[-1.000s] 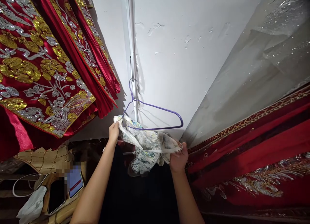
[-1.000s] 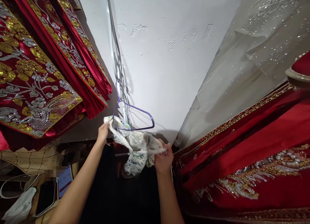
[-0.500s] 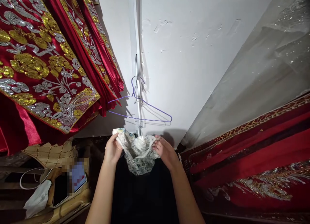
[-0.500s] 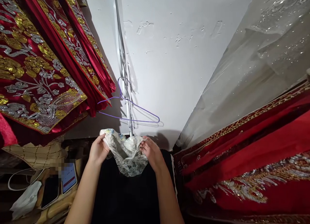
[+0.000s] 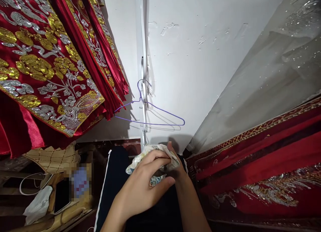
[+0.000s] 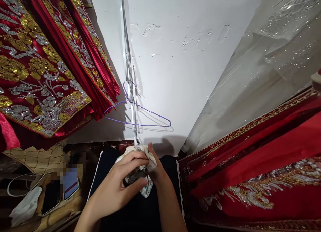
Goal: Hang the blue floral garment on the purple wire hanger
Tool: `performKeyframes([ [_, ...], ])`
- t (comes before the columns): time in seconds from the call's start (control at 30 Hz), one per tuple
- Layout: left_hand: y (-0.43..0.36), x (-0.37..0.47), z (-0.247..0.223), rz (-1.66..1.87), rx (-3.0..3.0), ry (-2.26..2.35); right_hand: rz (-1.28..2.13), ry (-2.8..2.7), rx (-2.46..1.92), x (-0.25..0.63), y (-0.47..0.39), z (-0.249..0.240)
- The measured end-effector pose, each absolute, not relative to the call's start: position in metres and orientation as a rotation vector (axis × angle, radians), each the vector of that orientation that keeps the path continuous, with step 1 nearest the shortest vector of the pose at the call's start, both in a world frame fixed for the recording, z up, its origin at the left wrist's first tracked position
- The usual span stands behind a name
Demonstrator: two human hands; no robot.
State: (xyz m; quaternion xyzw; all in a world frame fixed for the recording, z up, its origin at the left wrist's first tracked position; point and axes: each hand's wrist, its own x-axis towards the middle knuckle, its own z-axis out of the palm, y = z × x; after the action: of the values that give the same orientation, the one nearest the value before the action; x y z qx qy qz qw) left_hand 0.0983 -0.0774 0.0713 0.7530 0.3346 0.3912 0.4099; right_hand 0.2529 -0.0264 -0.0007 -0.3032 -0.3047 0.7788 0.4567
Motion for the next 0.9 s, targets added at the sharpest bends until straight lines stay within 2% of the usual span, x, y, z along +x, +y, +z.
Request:
performKeyframes([
  [0.17,-0.052,0.078,0.066,1.257,1.862,1.032,1.771,-0.985,-0.709,0.256,-0.035,0.012],
  [0.33,-0.029,0.065,0.032,0.797,1.855,0.876,1.873,-1.4,-0.548,0.259,-0.036,0.021],
  [0.43,-0.026,0.058,0.012,0.551,1.964,0.934,1.845,-1.425,-0.636,0.273,-0.029,0.029],
  [0.53,-0.021,0.039,-0.001,0.404,2.062,1.035,1.641,-1.361,-0.753,0.292,-0.018,0.044],
  [0.63,-0.016,0.009,-0.012,0.292,2.063,1.281,1.24,-1.133,-0.797,0.307,-0.008,0.059],
  [0.77,-0.015,-0.024,-0.021,0.392,2.004,1.384,0.903,-1.001,-0.79,0.316,-0.002,0.067],
  [0.9,-0.021,-0.017,-0.01,0.562,1.991,1.282,1.074,-1.399,-0.697,0.306,-0.006,0.071],
])
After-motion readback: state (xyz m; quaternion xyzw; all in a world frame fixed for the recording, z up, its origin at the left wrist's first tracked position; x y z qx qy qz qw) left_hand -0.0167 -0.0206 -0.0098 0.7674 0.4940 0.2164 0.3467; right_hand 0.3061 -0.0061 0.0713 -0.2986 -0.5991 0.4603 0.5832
